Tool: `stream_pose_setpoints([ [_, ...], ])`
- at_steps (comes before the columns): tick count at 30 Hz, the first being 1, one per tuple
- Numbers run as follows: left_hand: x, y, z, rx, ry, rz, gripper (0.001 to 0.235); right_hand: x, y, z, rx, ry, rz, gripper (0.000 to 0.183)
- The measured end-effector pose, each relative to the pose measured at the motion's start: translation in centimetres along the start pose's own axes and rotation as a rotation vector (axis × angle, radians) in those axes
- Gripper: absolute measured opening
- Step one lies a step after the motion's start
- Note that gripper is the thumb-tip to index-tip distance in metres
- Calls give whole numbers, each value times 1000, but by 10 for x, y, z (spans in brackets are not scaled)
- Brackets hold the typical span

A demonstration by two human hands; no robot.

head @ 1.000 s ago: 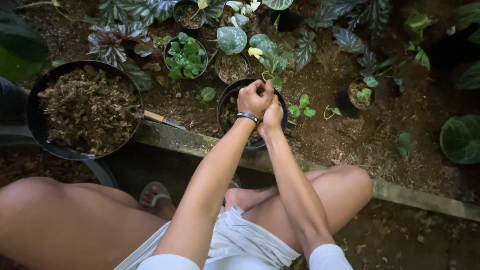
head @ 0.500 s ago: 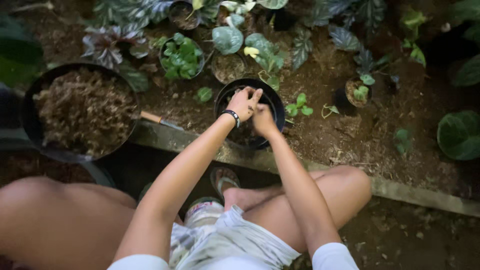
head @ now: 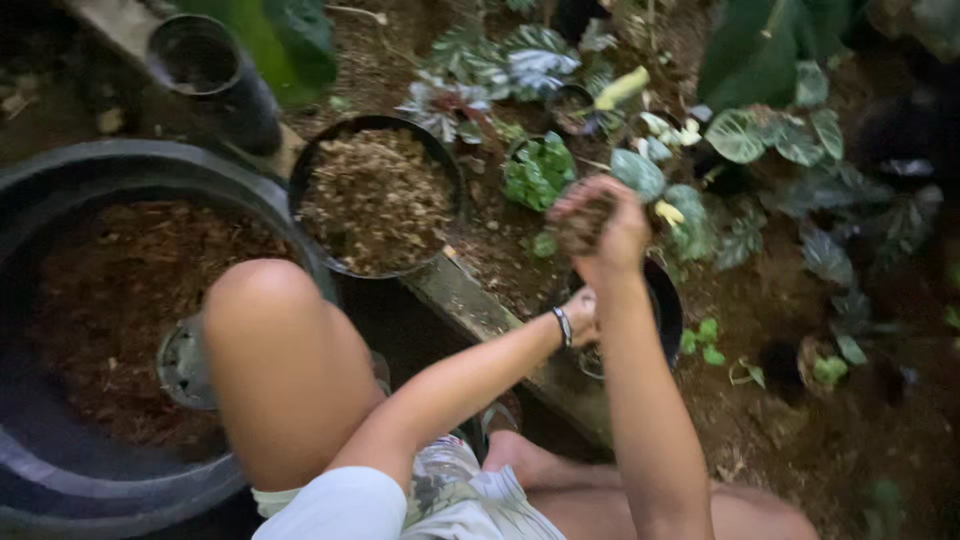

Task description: The person scoops soil from a large tub and places it into a small black pot, then presses the soil down with both hands. The person repeats this process, adding more soil and compacting it inside the pot.

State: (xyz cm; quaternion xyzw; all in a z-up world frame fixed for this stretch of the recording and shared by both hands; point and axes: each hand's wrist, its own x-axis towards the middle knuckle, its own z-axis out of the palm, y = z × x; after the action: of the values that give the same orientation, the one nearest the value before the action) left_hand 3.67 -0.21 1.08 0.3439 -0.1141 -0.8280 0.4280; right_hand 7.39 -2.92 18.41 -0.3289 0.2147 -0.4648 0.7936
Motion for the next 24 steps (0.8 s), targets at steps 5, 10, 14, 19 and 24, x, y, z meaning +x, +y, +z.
stream_pose_setpoints([
  [5,5,-15,2,-108,-51,-11,68,70,108,63,-931,-183,-139,34],
  [10,-2,-14,-7,-308,-195,50,61,102,150,75,-895,-279,13,34],
  [14,-1,9,-6,-800,-509,269,62,117,122,84,-822,-319,184,37],
  [19,-15,118,-12,-818,-196,781,42,121,62,130,-1068,-613,3,44],
  [24,-142,215,-51,-617,297,849,72,119,47,163,-920,-271,70,25],
])
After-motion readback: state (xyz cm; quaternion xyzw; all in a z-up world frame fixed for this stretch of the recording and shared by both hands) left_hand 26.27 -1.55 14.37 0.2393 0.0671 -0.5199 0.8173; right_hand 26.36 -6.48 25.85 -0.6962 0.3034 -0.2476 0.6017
